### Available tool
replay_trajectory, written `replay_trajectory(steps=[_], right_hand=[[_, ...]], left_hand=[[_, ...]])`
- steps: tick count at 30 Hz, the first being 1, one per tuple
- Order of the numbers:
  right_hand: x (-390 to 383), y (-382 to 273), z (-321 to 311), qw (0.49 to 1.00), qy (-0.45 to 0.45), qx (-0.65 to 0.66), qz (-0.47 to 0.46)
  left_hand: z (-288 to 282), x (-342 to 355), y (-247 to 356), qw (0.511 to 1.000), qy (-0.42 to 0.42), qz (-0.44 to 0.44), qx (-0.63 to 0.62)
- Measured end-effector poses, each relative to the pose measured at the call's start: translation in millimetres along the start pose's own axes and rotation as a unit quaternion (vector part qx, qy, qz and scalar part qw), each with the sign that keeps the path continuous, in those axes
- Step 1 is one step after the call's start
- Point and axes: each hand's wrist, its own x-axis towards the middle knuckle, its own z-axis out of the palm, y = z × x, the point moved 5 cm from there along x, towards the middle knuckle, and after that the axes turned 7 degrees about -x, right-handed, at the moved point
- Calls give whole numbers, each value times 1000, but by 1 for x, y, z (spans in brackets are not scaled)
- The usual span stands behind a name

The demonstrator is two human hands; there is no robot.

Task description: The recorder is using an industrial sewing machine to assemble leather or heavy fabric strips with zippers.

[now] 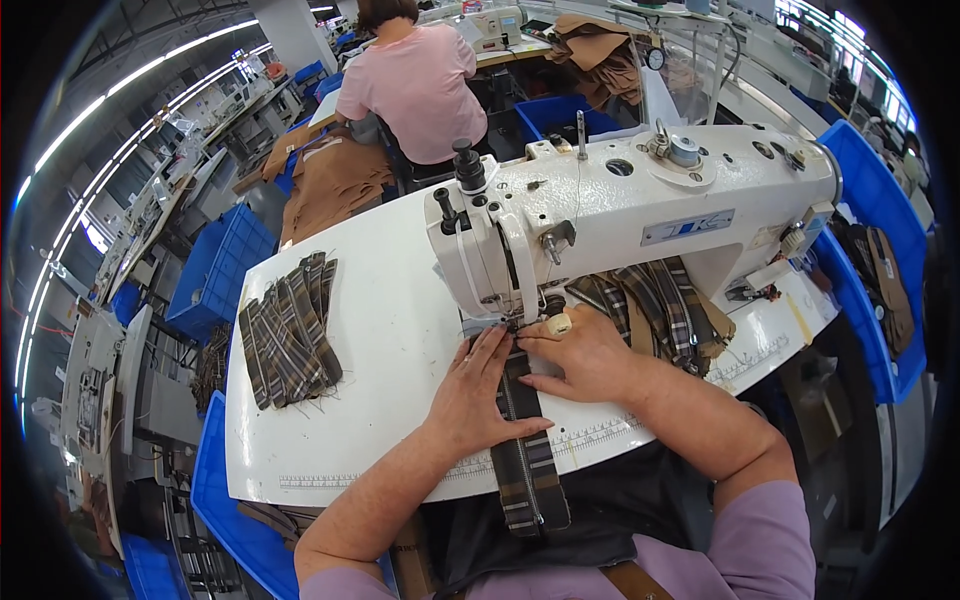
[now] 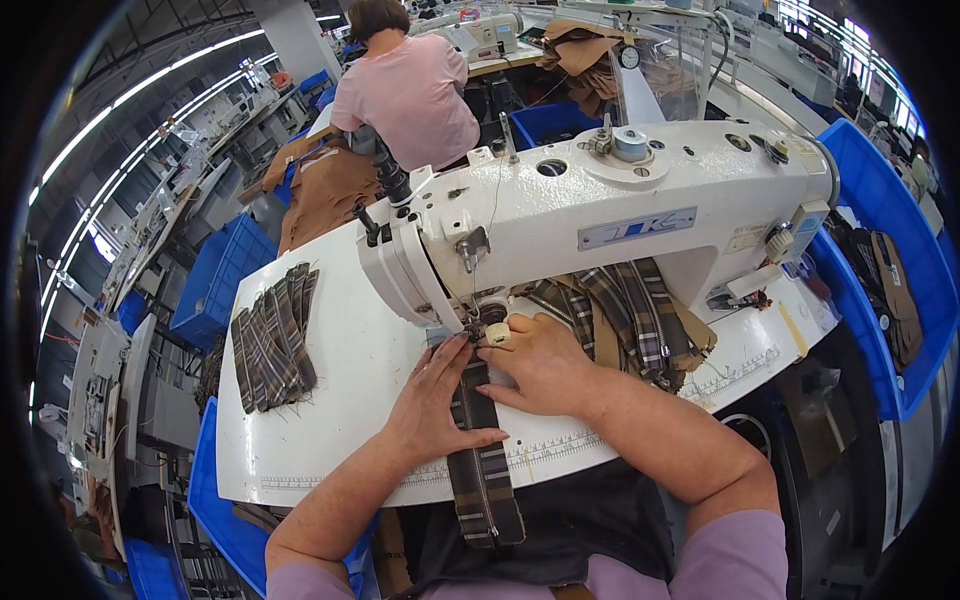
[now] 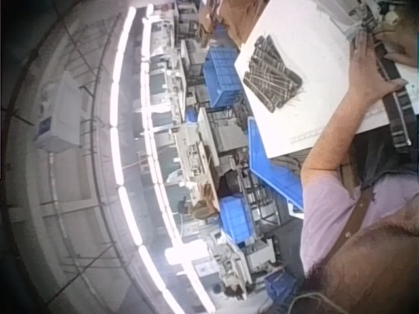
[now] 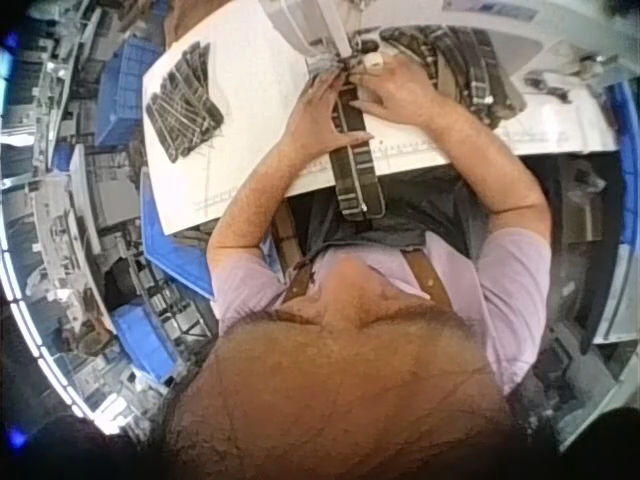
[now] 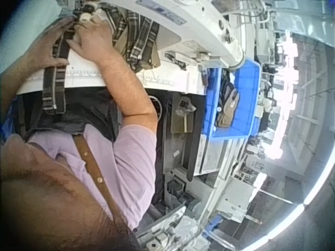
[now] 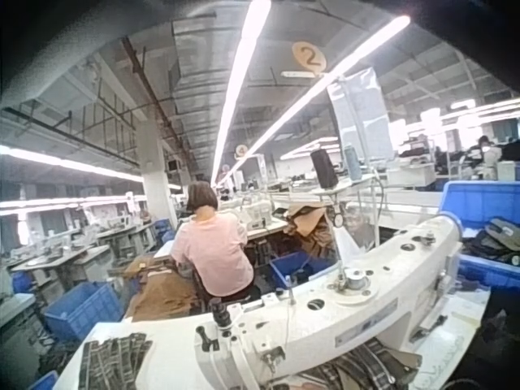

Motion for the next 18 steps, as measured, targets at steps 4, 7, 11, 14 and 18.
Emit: replay_trajectory(steps=[4, 7, 11, 14, 18], right_hand=[[1, -3, -5, 1000, -13, 0, -3], [1, -1, -4, 999, -34, 9, 11], [0, 0, -4, 999, -28, 23, 12], [-1, -2, -6, 1000, 8, 5, 8], [-1, 0, -4, 1000, -19, 11, 12]], left_hand=[[1, 1, 0, 1000, 4, 2, 20], [-2, 5, 3, 999, 4, 16, 37], [-3, 4, 4, 999, 8, 15, 36], [-4, 3, 4, 999, 23, 18, 19], [-6, 2, 6, 999, 36, 27, 23]])
